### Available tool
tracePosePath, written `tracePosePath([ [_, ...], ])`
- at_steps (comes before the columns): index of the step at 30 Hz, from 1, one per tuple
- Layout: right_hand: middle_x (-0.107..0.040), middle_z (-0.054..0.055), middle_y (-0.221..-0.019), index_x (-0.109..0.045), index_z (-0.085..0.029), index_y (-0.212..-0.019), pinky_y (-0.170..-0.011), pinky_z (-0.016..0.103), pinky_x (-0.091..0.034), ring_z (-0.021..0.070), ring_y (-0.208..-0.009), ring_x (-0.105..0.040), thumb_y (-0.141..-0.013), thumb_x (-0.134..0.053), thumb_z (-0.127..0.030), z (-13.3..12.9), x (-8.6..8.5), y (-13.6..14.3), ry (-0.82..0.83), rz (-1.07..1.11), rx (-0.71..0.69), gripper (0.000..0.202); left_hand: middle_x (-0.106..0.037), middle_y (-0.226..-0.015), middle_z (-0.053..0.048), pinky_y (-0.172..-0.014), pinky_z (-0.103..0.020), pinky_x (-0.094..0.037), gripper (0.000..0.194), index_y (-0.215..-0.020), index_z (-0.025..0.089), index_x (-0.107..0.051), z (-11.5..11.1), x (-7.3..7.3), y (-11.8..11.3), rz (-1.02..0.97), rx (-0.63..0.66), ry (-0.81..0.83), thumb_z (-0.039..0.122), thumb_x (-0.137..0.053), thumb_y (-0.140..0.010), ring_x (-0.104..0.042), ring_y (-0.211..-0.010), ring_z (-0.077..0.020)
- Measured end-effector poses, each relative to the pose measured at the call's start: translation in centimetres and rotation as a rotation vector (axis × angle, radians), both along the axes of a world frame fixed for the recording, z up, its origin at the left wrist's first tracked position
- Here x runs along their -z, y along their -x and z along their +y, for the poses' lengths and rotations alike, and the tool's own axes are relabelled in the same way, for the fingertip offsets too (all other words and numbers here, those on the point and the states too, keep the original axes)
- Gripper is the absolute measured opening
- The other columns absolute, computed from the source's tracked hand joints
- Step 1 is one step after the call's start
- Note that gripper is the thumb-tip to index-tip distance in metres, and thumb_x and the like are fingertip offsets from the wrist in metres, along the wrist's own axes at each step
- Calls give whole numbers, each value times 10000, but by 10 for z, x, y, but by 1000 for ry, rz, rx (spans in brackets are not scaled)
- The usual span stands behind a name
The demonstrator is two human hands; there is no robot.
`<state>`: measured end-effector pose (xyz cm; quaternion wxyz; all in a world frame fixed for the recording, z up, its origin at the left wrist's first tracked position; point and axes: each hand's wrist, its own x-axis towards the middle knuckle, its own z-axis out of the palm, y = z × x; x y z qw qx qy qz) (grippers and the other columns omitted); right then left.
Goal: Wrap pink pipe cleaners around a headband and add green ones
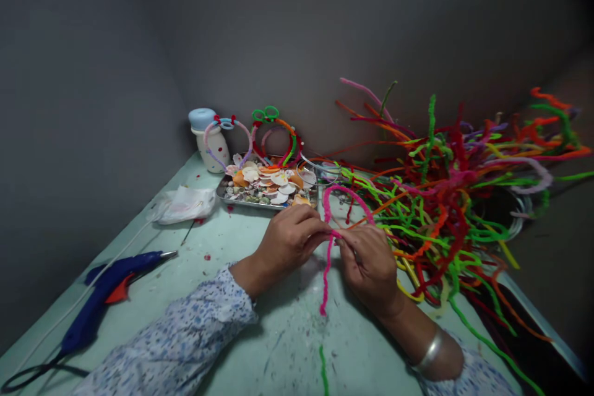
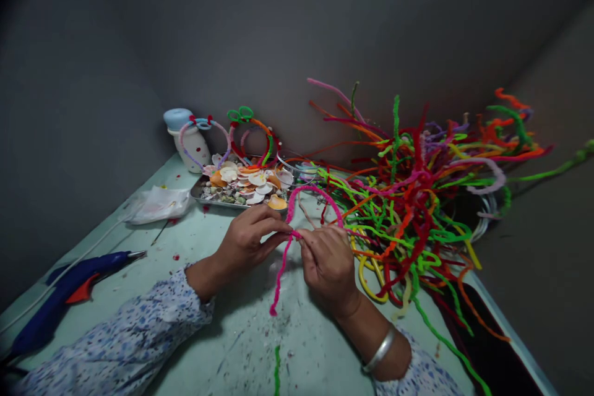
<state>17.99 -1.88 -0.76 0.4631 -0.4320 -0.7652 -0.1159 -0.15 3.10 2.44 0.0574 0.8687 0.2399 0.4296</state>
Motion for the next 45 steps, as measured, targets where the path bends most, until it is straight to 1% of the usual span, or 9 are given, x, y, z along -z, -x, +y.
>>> tracePosePath([
  [5, -685, 50, -832, -601, -181, -1034, -808, 389, -435, 197, -798, -594, -805, -574, -65, 0, 0, 0, -11, -12, 8, 258, -626, -825, -64, -703, -278, -462, 111, -895, 169, -674, -2, -2, 0, -38, 33, 109, 236, -600, -848, -573, -796, -161],
  [9, -686, 52, -829, -603, -176, -1037, -815, 391, -431, 197, -801, -596, -804, -574, -65, 0, -1, -1, -7, -29, 3, 259, -612, -821, -63, -704, -278, -456, 103, -863, 163, -685, -5, -5, -1, -80, 28, 242, 240, -630, -823, -570, -787, -160],
  [15, -690, 63, -843, -600, -168, -1049, -796, 391, -431, 202, -802, -602, -814, -560, -71, -1, -3, -1, -22, -45, -11, 257, -605, -771, -38, -692, -262, -443, 48, -793, 160, -680, -10, -7, -5, -187, 30, 384, 200, -655, -790, -566, -751, -141],
  [20, -686, 61, -828, -602, -172, -1045, -800, 389, -432, 201, -803, -601, -805, -567, -65, -1, -3, 0, -49, -55, 1, 265, -599, -720, -20, -672, -254, -432, 67, -714, 155, -648, -14, -11, -7, -229, -7, 516, 186, -650, -773, -554, -710, -133],
  [25, -688, 57, -827, -604, -169, -1053, -810, 389, -427, 198, -800, -604, -807, -566, -70, -1, -2, 0, -25, -60, -3, 268, -586, -708, -10, -643, -233, -428, 74, -679, 147, -628, -19, -11, -12, -285, -55, 663, 167, -653, -747, -544, -689, -120],
  [31, -695, 69, -848, -605, -163, -1037, -807, 385, -434, 202, -808, -605, -805, -571, -71, 0, -1, 0, -37, -58, 23, 252, -573, -702, -5, -611, -222, -417, 43, -699, 146, -647, -21, -9, -17, -314, -128, 691, 167, -640, -737, -522, -652, -108],
  [36, -690, 60, -827, -606, -166, -1028, -798, 375, -432, 194, -792, -600, -812, -564, -75, 0, -2, 1, -38, -57, 25, 238, -577, -703, -5, -597, -220, -412, 85, -686, 143, -638, -21, -10, -17, -331, -120, 764, 210, -646, -737, -516, -638, -104],
  [40, -693, 53, -828, -608, -173, -1028, -807, 372, -424, 189, -794, -604, -818, -552, -81, 0, -3, 0, -27, -69, 18, 236, -584, -692, -6, -562, -221, -397, 153, -682, 137, -623, -22, -11, -18, -360, -118, 891, 277, -659, -731, -502, -602, -102],
  [45, -697, 47, -830, -617, -180, -1036, -814, 365, -420, 184, -792, -610, -817, -547, -89, -1, -4, 1, -35, -98, 17, 248, -548, -594, 23, -536, -221, -358, 196, -660, 139, -598, -21, -11, -17, -434, -97, 1066, 312, -685, -694, -453, -548, -93],
])
